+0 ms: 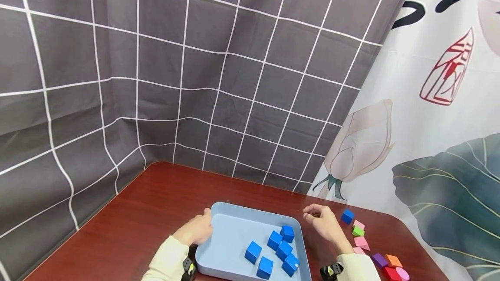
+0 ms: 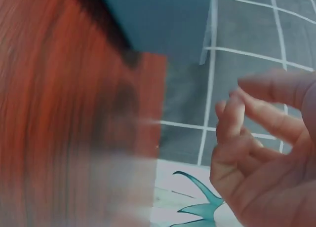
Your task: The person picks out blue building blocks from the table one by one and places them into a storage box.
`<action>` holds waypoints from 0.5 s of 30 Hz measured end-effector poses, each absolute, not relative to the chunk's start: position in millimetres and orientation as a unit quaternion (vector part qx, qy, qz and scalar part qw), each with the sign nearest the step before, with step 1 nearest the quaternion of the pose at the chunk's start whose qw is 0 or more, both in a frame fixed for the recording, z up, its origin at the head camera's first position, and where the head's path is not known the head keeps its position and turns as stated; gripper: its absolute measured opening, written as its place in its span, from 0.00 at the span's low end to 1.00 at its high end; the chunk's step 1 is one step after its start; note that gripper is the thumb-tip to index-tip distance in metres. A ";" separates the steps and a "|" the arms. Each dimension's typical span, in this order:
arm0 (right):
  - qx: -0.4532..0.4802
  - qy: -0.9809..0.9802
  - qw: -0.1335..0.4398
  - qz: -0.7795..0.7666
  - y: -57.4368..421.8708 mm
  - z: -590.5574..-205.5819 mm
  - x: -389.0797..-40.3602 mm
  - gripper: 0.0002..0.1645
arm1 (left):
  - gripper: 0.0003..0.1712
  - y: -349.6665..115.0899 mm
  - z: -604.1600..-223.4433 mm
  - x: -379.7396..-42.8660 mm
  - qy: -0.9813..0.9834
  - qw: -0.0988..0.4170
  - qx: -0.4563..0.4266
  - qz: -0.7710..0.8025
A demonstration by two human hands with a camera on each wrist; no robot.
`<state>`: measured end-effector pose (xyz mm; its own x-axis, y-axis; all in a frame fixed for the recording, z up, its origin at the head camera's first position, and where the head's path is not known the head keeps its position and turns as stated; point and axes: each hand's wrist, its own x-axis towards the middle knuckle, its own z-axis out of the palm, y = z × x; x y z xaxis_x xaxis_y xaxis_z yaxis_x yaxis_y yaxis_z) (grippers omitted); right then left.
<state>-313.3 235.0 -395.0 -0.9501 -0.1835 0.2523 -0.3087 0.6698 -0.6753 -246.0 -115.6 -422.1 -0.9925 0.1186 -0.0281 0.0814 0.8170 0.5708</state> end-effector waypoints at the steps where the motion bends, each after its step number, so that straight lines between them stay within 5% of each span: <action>1: 0.129 -0.915 0.084 0.374 236.3 -396.5 -315.1 0.04 | 0.30 -115.6 -422.3 -245.5 0.951 0.035 0.049 0.302; 10: 0.107 -0.944 0.187 0.251 271.6 -399.4 -346.2 0.06 | 0.30 -115.1 -424.8 -247.5 0.954 0.016 0.062 0.293; 15: 0.089 -0.958 0.194 0.190 307.7 -397.8 -362.2 0.16 | 0.30 -114.4 -425.9 -246.8 0.951 0.023 0.056 0.304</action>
<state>-362.2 307.7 -397.8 -0.9092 -0.0977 0.4048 -0.2444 0.9122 -0.3290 -246.8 -114.4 -425.9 -0.9926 0.1211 -0.0101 0.0927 0.8084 0.5813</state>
